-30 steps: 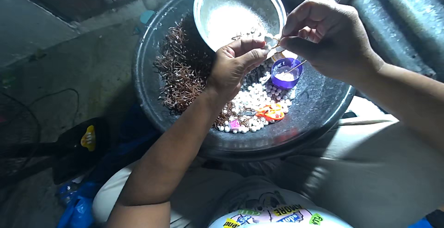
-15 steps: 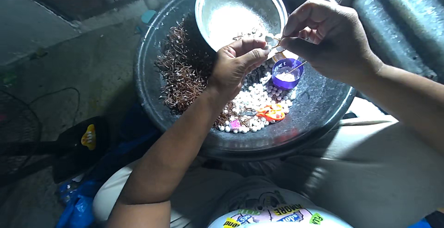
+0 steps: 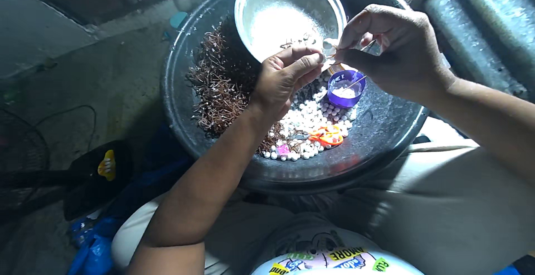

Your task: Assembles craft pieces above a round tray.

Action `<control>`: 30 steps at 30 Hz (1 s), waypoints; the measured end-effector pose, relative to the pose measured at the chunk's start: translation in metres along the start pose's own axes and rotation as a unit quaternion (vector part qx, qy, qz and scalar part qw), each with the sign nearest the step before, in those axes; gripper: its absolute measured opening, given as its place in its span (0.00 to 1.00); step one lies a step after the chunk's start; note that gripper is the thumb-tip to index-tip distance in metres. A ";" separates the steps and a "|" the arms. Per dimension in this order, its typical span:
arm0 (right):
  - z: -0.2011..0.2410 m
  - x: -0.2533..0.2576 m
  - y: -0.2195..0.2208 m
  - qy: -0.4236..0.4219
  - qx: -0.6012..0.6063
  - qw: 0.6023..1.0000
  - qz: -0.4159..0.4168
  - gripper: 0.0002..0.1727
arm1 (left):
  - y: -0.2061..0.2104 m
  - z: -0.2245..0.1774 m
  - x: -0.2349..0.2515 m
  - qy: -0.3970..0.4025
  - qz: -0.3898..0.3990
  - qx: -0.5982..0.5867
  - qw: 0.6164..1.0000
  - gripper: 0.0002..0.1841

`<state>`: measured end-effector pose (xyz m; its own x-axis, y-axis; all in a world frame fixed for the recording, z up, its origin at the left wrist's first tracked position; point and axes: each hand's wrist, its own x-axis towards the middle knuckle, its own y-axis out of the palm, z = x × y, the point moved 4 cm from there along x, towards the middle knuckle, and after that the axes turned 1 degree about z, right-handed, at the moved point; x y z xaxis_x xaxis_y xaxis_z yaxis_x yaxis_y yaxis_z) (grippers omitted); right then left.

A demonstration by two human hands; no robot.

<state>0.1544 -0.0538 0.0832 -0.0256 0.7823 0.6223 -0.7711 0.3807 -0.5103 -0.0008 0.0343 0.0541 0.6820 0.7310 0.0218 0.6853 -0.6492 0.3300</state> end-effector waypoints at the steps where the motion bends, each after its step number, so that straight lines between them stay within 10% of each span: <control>1: -0.001 0.000 0.000 -0.003 0.001 1.000 -0.002 0.04 | 0.000 0.000 0.000 0.001 0.001 0.001 1.000 0.09; 30: -0.001 0.001 0.000 0.011 0.038 0.999 0.022 0.06 | 0.000 -0.001 0.000 0.011 0.010 -0.009 1.000 0.09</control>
<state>0.1546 -0.0527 0.0829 -0.0464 0.8084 0.5868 -0.8152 0.3088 -0.4900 -0.0011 0.0344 0.0553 0.6891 0.7229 0.0500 0.6670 -0.6598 0.3461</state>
